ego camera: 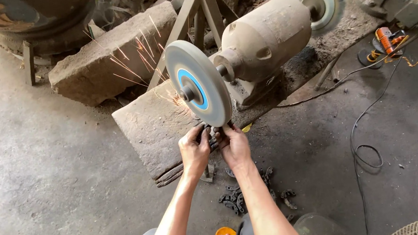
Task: Grinding metal brake shoe components using a bench grinder to smooth the edges
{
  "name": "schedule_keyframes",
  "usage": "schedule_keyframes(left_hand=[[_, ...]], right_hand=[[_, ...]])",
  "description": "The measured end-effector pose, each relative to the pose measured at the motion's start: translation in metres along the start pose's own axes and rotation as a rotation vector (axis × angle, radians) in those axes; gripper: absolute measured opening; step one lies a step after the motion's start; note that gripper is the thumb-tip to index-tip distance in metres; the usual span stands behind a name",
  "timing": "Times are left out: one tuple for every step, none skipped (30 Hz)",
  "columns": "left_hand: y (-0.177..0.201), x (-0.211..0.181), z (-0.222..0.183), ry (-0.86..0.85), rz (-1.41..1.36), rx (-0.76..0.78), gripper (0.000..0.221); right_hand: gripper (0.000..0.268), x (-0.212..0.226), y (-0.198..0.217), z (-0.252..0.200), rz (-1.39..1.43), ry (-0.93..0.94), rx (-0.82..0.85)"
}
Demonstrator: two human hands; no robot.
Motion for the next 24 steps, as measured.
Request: schedule_keyframes(left_hand=[[0.001, 0.000, -0.001, 0.007, 0.006, -0.009, 0.012], [0.002, -0.003, -0.003, 0.011, 0.010, -0.009, 0.012], [0.003, -0.004, -0.004, 0.024, 0.016, -0.009, 0.013], [0.004, -0.007, -0.005, 0.037, 0.022, -0.009, 0.014], [0.007, 0.001, -0.008, 0.039, 0.026, -0.011, 0.014], [0.011, 0.004, -0.010, -0.014, 0.061, -0.024, 0.012], [0.015, 0.006, -0.013, -0.069, 0.095, -0.038, 0.010], [0.019, 0.004, -0.015, -0.068, 0.099, -0.042, 0.010], [0.022, 0.001, -0.016, -0.077, 0.103, -0.056, 0.010], [0.026, -0.001, -0.018, -0.087, 0.107, -0.070, 0.010], [0.025, -0.002, -0.018, -0.086, 0.106, -0.071, 0.010], [0.023, -0.003, -0.018, -0.078, 0.093, -0.065, 0.011], [0.019, -0.003, -0.016, -0.073, 0.076, -0.056, 0.012], [0.015, -0.007, -0.013, -0.077, 0.071, -0.055, 0.012], [0.009, -0.007, -0.010, -0.049, 0.032, -0.039, 0.012], [0.003, -0.008, -0.007, -0.021, -0.008, -0.022, 0.013], [0.001, -0.009, -0.005, -0.022, -0.012, -0.022, 0.013], [-0.001, -0.014, -0.004, -0.064, -0.004, -0.026, 0.011], [0.000, -0.018, -0.005, -0.103, 0.010, -0.032, 0.010], [0.002, -0.015, -0.008, -0.100, 0.012, -0.033, 0.010], [0.005, -0.011, -0.010, -0.090, 0.011, -0.034, 0.009], [0.008, -0.007, -0.013, -0.079, 0.011, -0.035, 0.009], [0.013, -0.007, -0.016, -0.076, 0.016, -0.037, 0.009], [0.018, -0.008, -0.019, -0.080, 0.025, -0.042, 0.009]], right_hand=[[0.018, 0.004, -0.004, -0.001, -0.039, 0.033, 0.017], [0.018, 0.003, -0.006, -0.003, -0.038, 0.029, 0.015], [0.017, 0.005, -0.011, -0.004, -0.065, 0.048, 0.034], [0.016, 0.007, -0.017, -0.006, -0.093, 0.068, 0.054], [0.016, 0.007, -0.021, -0.009, -0.092, 0.063, 0.055], [0.016, 0.008, -0.030, -0.012, -0.128, 0.071, 0.091], [0.016, 0.010, -0.039, -0.016, -0.164, 0.079, 0.129], [0.016, 0.003, -0.034, -0.011, -0.163, 0.075, 0.132], [0.015, -0.002, -0.030, -0.007, -0.200, 0.075, 0.143], [0.015, -0.008, -0.026, -0.003, -0.236, 0.076, 0.154], [0.015, -0.007, -0.026, -0.004, -0.237, 0.076, 0.155], [0.016, -0.006, -0.023, -0.006, -0.214, 0.074, 0.131], [0.018, -0.002, -0.021, -0.006, -0.192, 0.077, 0.106], [0.018, 0.001, -0.018, -0.005, -0.195, 0.083, 0.106], [0.016, 0.007, -0.013, -0.004, -0.152, 0.106, 0.078], [0.015, 0.013, -0.008, -0.003, -0.110, 0.129, 0.049], [0.015, 0.017, -0.012, -0.005, -0.113, 0.132, 0.048], [0.014, 0.022, -0.014, -0.008, -0.108, 0.142, 0.036], [0.013, 0.023, -0.017, -0.012, -0.099, 0.146, 0.024], [0.013, 0.020, -0.015, -0.011, -0.100, 0.143, 0.023], [0.011, 0.018, -0.016, -0.010, -0.148, 0.160, 0.048], [0.010, 0.016, -0.018, -0.009, -0.197, 0.176, 0.074], [0.010, 0.014, -0.020, -0.011, -0.196, 0.170, 0.075], [0.011, 0.013, -0.026, -0.012, -0.241, 0.165, 0.100]])
Point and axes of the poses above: each hand's wrist, its own z-axis towards the middle knuckle, its own y-axis out of the back of the hand, x = y × z, the point moved 9 cm from there along z, towards the middle knuckle, and after that the axes turned 6 degrees about x, right-handed, at the moved point
